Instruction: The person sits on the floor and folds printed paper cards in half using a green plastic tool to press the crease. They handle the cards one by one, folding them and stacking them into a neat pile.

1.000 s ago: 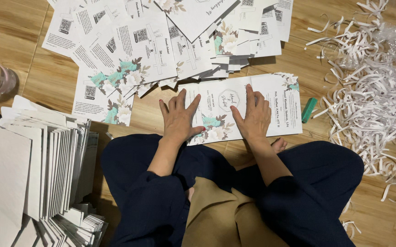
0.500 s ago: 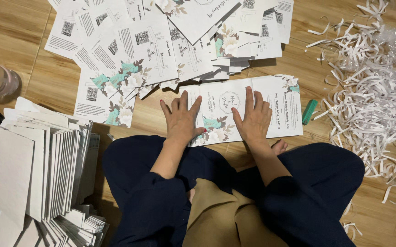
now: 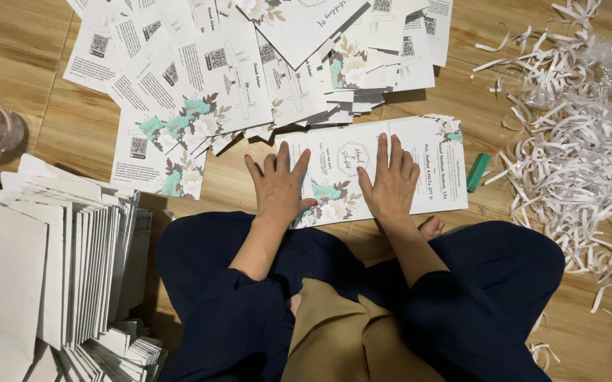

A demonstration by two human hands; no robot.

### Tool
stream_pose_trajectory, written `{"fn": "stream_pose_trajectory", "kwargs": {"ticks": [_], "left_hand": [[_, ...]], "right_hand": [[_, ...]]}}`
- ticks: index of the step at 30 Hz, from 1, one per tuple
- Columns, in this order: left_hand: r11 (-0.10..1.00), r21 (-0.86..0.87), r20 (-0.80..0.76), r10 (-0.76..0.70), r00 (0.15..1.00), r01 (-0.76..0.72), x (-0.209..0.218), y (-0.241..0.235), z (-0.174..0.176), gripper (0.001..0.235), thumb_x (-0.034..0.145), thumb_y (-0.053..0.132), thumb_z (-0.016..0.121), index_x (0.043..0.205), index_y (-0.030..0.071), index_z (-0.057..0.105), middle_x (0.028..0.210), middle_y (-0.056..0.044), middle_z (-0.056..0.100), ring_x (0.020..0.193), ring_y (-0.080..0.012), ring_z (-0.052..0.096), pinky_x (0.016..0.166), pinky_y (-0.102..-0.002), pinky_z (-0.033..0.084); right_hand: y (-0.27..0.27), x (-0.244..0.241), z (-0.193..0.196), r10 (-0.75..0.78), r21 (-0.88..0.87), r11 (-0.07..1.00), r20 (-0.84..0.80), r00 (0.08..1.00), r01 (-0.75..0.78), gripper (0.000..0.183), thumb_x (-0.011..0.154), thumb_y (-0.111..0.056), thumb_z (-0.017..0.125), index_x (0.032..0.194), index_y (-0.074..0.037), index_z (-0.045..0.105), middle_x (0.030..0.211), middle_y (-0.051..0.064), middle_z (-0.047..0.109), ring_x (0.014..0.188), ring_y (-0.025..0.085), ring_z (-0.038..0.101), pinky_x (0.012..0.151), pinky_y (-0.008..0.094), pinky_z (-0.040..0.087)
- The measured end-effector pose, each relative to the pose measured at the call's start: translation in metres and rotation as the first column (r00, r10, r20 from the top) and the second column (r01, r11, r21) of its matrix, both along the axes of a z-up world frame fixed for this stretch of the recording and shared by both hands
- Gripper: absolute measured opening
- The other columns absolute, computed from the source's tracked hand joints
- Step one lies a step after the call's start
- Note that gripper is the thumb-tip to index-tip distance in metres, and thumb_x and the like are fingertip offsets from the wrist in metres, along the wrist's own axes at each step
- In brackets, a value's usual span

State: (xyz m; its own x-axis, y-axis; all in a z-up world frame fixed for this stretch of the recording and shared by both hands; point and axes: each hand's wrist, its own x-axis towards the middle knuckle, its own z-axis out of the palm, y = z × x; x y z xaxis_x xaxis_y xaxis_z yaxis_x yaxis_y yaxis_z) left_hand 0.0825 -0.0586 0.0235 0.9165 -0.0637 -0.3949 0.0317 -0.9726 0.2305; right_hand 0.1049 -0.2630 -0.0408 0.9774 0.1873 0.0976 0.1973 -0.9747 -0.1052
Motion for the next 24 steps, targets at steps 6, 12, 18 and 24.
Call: {"fn": "stream_pose_trajectory", "kwargs": {"ticks": [6, 12, 18, 24], "left_hand": [[0.991, 0.123, 0.005, -0.052, 0.999, 0.051, 0.005, -0.016, 0.015, 0.083, 0.061, 0.031, 0.079, 0.133, 0.013, 0.040, 0.143, -0.018, 0.022, 0.127, -0.0360, 0.023, 0.099, -0.068, 0.001], [0.926, 0.234, -0.068, -0.289, 0.955, 0.297, 0.017, -0.060, -0.003, 0.082, 0.071, 0.014, 0.072, 0.139, 0.016, 0.027, 0.146, -0.012, 0.020, 0.130, -0.0319, 0.025, 0.103, -0.065, 0.006], [0.930, 0.260, 0.126, -0.298, 0.946, 0.259, 0.016, -0.106, -0.058, 0.092, 0.057, 0.040, 0.080, 0.135, 0.018, 0.037, 0.123, -0.023, 0.042, 0.107, -0.0474, 0.047, 0.079, -0.048, 0.049], [0.908, 0.398, 0.146, -0.201, 0.969, 0.129, 0.021, -0.144, -0.103, 0.082, 0.068, 0.038, 0.076, 0.137, 0.030, 0.032, 0.114, -0.030, 0.044, 0.099, -0.0570, 0.047, 0.059, -0.039, 0.049]], "right_hand": [[0.002, 0.003, 0.006, 0.015, 0.031, 0.999, -0.155, 0.988, -0.010, 0.069, 0.091, -0.050, 0.025, 0.143, -0.007, 0.012, 0.149, 0.011, 0.006, 0.129, 0.034, 0.016, 0.102, 0.051, 0.008], [0.002, 0.005, 0.011, 0.010, 0.021, 1.000, -0.215, 0.977, -0.006, 0.069, 0.091, -0.050, 0.027, 0.143, -0.006, 0.012, 0.149, 0.012, 0.008, 0.135, 0.032, 0.010, 0.106, 0.054, 0.004], [-0.004, 0.011, 0.011, 0.014, 0.000, 1.000, -0.297, 0.955, -0.014, 0.063, 0.090, -0.040, 0.026, 0.142, -0.007, 0.012, 0.149, 0.010, 0.008, 0.135, 0.030, 0.010, 0.106, 0.053, 0.008], [-0.142, 0.070, -0.041, -0.281, 0.177, 0.945, 0.011, 0.960, 0.275, 0.026, 0.081, -0.020, 0.061, 0.106, -0.013, 0.064, 0.092, 0.007, 0.061, 0.093, 0.026, 0.058, 0.079, 0.036, 0.045]]}}
